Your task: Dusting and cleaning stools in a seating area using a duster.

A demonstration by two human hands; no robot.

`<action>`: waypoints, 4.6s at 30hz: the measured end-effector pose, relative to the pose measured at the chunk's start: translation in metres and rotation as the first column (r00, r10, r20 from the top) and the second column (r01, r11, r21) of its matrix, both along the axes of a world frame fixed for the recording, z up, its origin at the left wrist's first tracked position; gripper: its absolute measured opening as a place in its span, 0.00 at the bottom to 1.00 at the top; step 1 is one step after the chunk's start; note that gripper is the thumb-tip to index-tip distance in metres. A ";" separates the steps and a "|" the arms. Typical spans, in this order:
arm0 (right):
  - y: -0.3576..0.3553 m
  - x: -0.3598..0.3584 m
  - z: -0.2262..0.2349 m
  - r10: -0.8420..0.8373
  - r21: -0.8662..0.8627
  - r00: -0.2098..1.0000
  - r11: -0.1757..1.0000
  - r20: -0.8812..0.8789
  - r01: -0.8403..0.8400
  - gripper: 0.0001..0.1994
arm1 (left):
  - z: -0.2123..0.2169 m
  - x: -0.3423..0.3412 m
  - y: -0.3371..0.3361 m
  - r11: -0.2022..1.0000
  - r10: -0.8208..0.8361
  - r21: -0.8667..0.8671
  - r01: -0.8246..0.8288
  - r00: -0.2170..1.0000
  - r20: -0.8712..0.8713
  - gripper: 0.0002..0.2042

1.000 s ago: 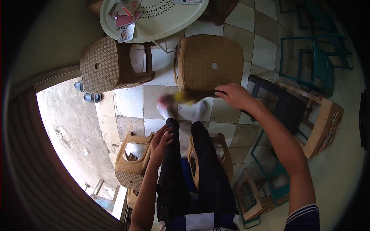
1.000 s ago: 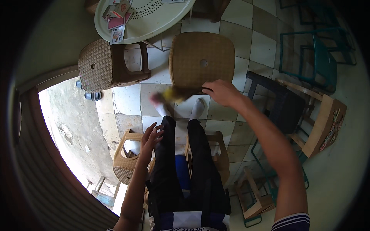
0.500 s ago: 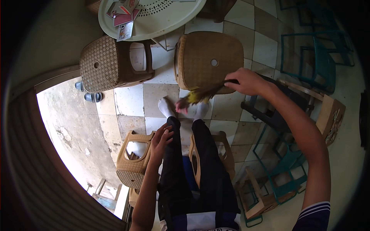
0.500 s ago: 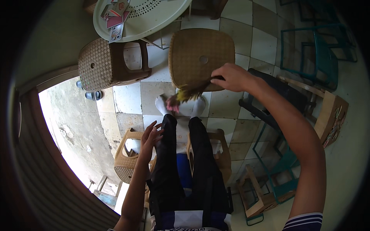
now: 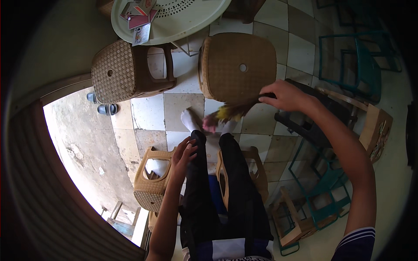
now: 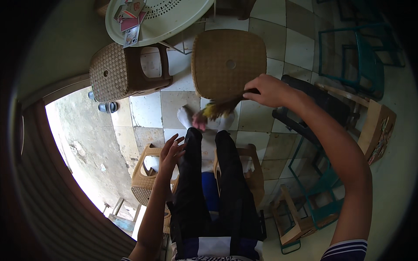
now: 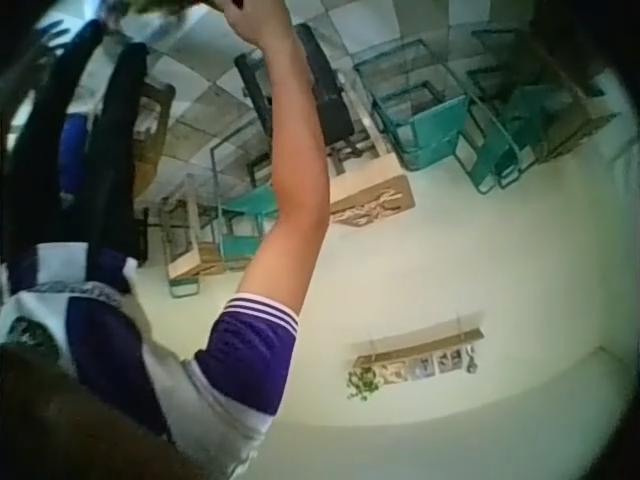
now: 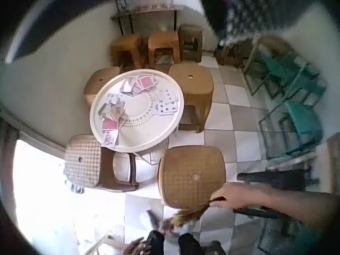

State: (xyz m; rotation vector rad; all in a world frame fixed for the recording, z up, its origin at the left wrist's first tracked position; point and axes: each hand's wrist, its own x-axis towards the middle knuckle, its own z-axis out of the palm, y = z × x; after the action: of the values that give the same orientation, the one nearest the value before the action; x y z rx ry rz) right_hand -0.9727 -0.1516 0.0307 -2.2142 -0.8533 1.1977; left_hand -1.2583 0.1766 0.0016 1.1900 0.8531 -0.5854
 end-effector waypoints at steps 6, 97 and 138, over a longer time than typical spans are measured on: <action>-0.001 0.038 0.000 -0.517 0.183 0.781 0.855 0.349 0.485 0.16 | 0.001 0.005 -0.009 1.000 -0.016 -0.011 0.017 1.000 0.004 0.27; 0.035 -0.244 -0.161 -0.971 0.031 -0.096 -0.092 0.220 0.995 0.18 | 0.013 0.033 -0.051 0.973 -0.230 0.009 0.231 0.973 -0.028 0.26; 0.049 -0.029 -0.038 -0.172 -0.300 -0.350 -0.260 -0.921 0.918 0.13 | 0.006 0.042 -0.066 0.983 -0.184 -0.002 0.184 0.983 -0.020 0.25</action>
State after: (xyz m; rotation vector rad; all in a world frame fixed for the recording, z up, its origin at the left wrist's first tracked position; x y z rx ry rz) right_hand -1.0015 -0.1022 -0.0069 -0.4983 0.7510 0.5355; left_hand -1.2159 0.1105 0.0071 1.2730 0.7639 -0.7485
